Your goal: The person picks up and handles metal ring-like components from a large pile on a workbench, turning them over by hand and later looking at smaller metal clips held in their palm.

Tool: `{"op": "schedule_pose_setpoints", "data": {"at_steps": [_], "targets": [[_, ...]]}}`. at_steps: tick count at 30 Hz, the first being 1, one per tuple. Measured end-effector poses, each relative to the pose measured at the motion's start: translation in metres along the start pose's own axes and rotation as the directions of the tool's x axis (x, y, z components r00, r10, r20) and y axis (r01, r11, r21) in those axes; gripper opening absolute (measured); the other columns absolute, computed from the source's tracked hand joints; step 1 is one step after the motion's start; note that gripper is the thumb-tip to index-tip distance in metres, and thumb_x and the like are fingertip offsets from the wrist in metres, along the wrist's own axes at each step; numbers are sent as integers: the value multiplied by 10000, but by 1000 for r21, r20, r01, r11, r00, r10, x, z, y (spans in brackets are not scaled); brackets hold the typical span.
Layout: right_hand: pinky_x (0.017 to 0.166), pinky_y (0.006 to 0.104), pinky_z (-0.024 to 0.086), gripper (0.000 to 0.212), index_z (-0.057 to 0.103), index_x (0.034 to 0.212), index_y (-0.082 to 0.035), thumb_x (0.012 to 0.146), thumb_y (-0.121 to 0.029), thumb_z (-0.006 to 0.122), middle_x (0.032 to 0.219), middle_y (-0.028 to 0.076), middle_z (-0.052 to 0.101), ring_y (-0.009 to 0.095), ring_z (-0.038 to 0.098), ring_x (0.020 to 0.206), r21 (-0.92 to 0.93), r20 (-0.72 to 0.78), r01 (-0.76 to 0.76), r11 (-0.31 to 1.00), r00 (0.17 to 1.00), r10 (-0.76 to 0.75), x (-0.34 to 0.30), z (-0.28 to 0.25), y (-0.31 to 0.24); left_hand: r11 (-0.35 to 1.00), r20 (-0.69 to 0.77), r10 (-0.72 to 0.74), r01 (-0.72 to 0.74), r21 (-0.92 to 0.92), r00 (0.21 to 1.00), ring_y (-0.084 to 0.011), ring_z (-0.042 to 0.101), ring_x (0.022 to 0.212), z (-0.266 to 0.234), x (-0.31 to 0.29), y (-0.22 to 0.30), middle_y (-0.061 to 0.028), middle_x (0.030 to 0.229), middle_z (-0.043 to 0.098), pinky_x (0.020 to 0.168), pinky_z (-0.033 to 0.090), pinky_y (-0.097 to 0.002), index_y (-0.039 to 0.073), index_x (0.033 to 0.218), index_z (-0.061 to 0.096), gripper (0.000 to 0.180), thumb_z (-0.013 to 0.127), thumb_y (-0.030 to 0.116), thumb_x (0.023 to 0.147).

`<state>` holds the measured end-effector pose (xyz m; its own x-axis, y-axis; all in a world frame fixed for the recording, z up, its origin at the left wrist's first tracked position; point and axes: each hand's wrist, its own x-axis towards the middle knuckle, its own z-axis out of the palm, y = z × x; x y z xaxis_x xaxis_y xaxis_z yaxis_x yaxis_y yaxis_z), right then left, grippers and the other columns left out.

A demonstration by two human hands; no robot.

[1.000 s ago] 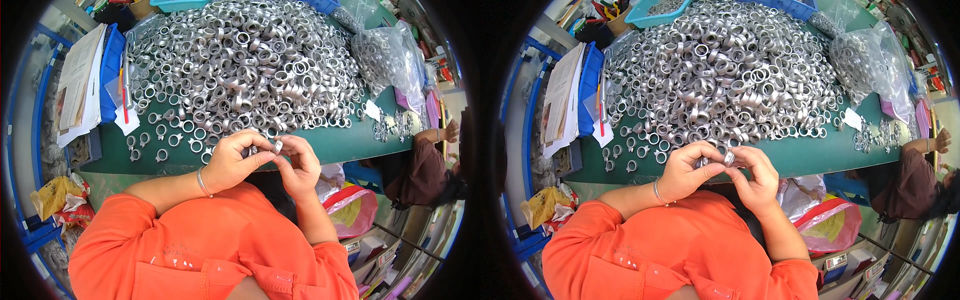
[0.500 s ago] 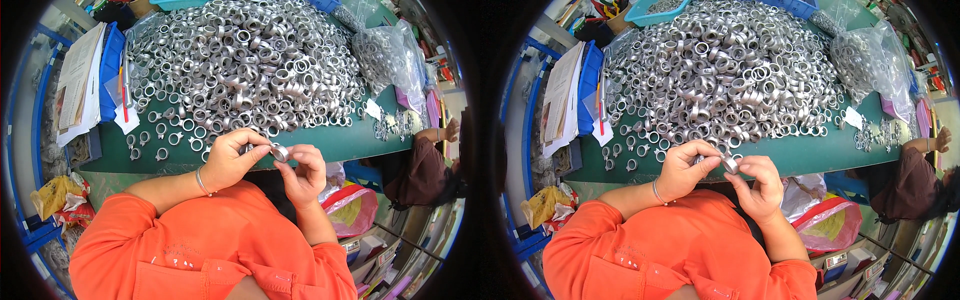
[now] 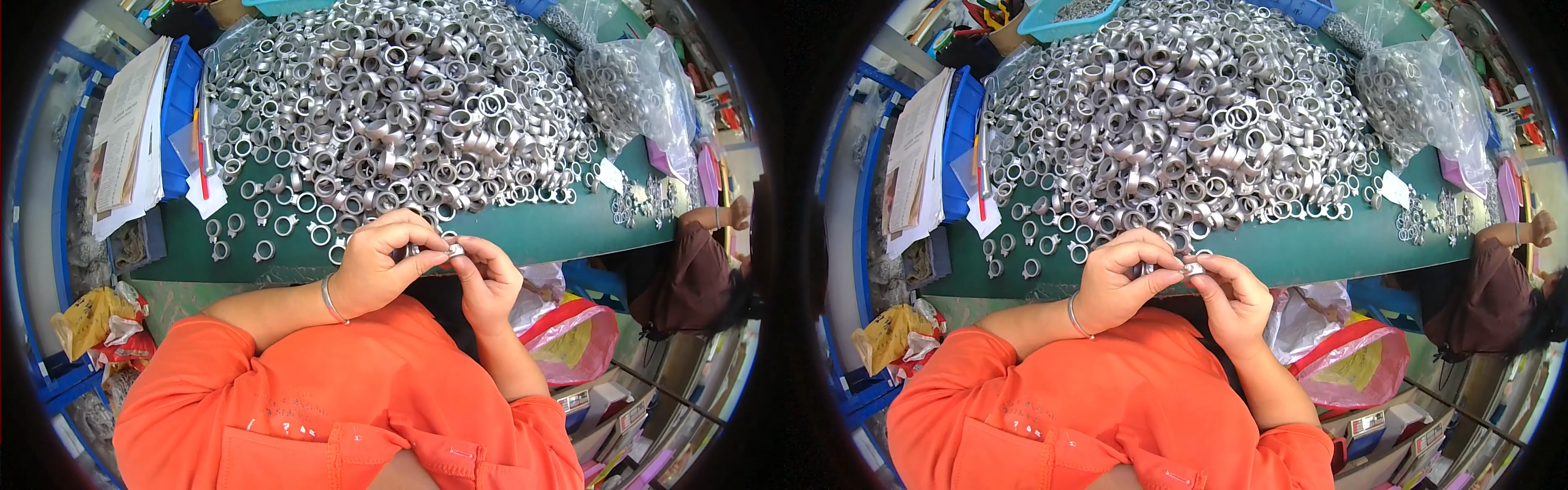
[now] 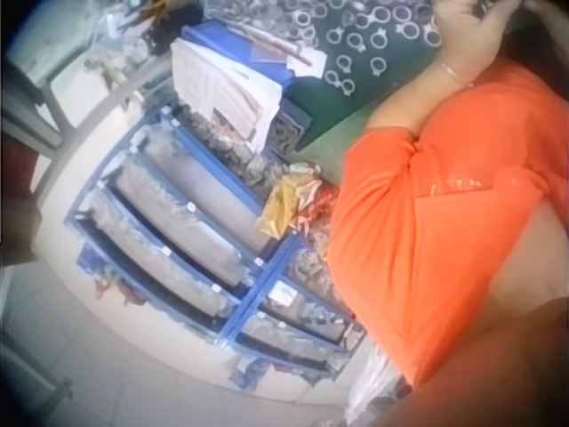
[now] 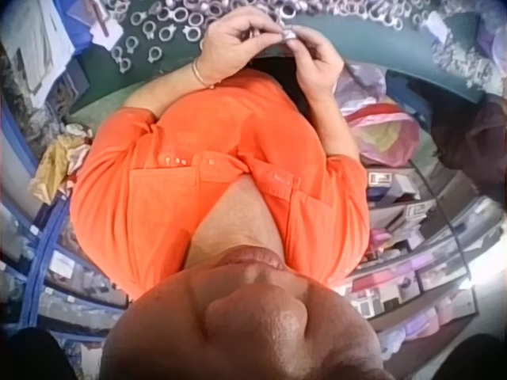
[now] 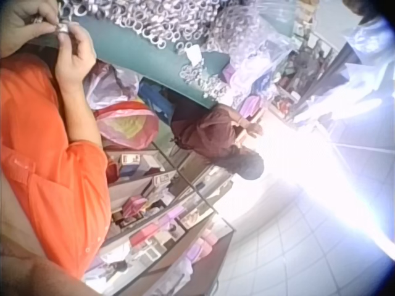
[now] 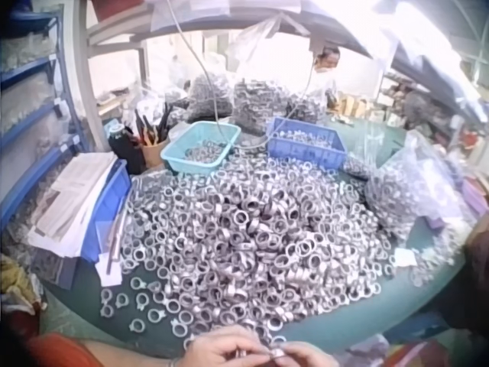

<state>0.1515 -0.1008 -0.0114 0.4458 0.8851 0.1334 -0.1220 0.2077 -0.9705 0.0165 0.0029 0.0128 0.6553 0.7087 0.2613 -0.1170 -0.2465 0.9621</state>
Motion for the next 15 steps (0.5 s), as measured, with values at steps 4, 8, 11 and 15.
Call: {"op": "schedule_pose_setpoints", "data": {"at_steps": [4,8,11,15], "targets": [[740,274,540,182,573,1031,54,850,45,566,1001,175,632,180,632,855,51,28,19,999,999,-20,0,-1,0,999,25,-29,29,-14,999,-144,582,764,1,-1,2,-67,823,608,672,462,-245,10,806,641,89,699,-5,740],[720,275,547,169,568,1025,58,857,44,555,990,180,634,183,638,836,87,36,-32,996,999,29,0,0,0,998,22,-45,46,-45,999,-143,582,757,-1,-3,1,-66,806,608,669,460,-242,13,793,637,97,709,-4,731],[713,271,547,164,566,1024,57,860,46,549,994,182,632,185,638,831,81,45,-32,996,999,28,-1,-1,1,1000,31,-2,2,-11,1000,-144,581,748,-1,-3,0,-68,791,607,668,461,-246,17,791,636,104,715,-2,725],[705,267,546,157,576,1003,56,847,61,558,987,174,628,185,637,824,79,29,-20,997,999,17,-1,-2,4,1000,29,-29,29,-7,999,-157,581,740,1,-1,1,-70,783,608,667,460,-258,19,776,629,112,717,-12,715]]}}
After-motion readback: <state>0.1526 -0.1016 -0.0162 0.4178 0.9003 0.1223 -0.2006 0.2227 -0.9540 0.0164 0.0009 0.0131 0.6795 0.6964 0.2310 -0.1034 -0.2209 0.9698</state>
